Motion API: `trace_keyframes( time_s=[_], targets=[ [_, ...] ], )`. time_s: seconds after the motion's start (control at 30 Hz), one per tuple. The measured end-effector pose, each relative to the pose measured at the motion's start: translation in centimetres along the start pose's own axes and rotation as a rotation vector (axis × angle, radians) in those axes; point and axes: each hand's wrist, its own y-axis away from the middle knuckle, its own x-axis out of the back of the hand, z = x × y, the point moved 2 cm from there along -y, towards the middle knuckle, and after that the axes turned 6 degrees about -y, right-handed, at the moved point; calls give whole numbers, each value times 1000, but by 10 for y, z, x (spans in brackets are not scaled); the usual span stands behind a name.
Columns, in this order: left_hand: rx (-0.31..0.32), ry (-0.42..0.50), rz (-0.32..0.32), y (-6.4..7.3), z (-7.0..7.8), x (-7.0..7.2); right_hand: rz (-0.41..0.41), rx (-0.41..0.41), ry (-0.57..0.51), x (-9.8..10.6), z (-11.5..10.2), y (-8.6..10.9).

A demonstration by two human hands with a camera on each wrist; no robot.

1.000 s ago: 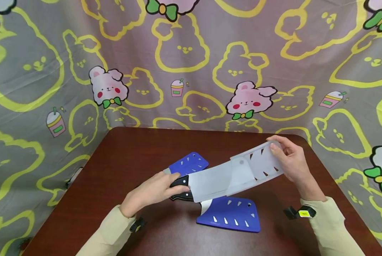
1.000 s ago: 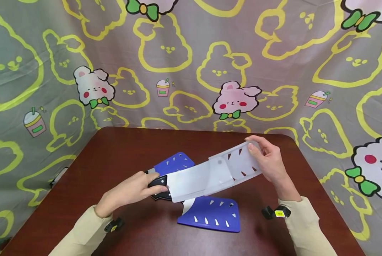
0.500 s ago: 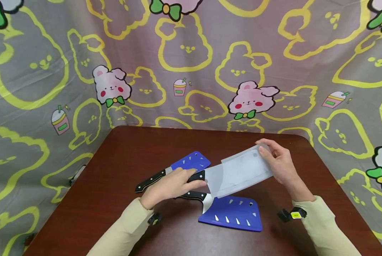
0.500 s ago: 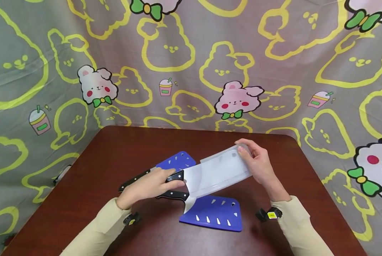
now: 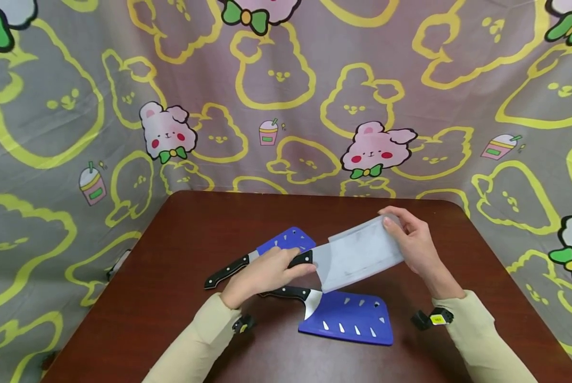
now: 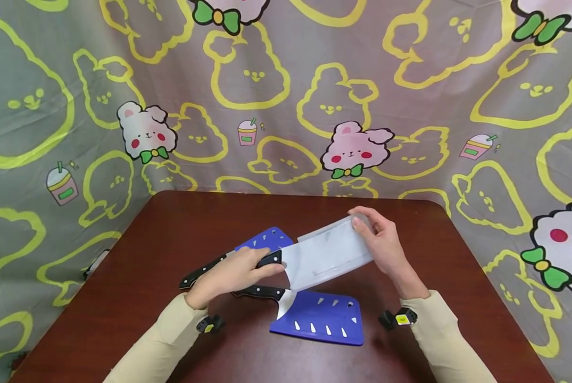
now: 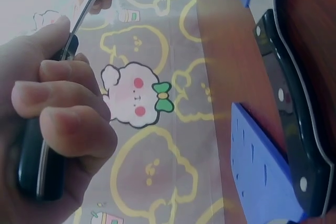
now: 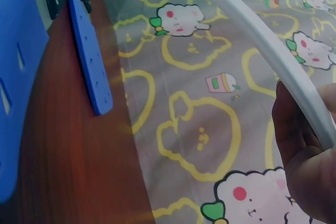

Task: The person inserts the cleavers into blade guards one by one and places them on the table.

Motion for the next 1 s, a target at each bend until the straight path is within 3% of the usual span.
trace_keyframes(
  time_s=[0.23,0.37,0.67,0.83,1.0],
  targets=[
    [-6,-31,11,1,-4,6,-9,-17,-12,-13,3,0],
    [-14,-44,-5,-1,-4,3,-27,-39,-8,-16,5,5],
    [-38,1,-56,-17,-6,-16,-40,-81,152,6,6,12],
    [-37,-11,-84,-21,-17,-20,-41,-141,121,18,19,11],
    [40,-10,-75,-24,-33,-29,-31,-236,64,27,41,11]
  ],
)
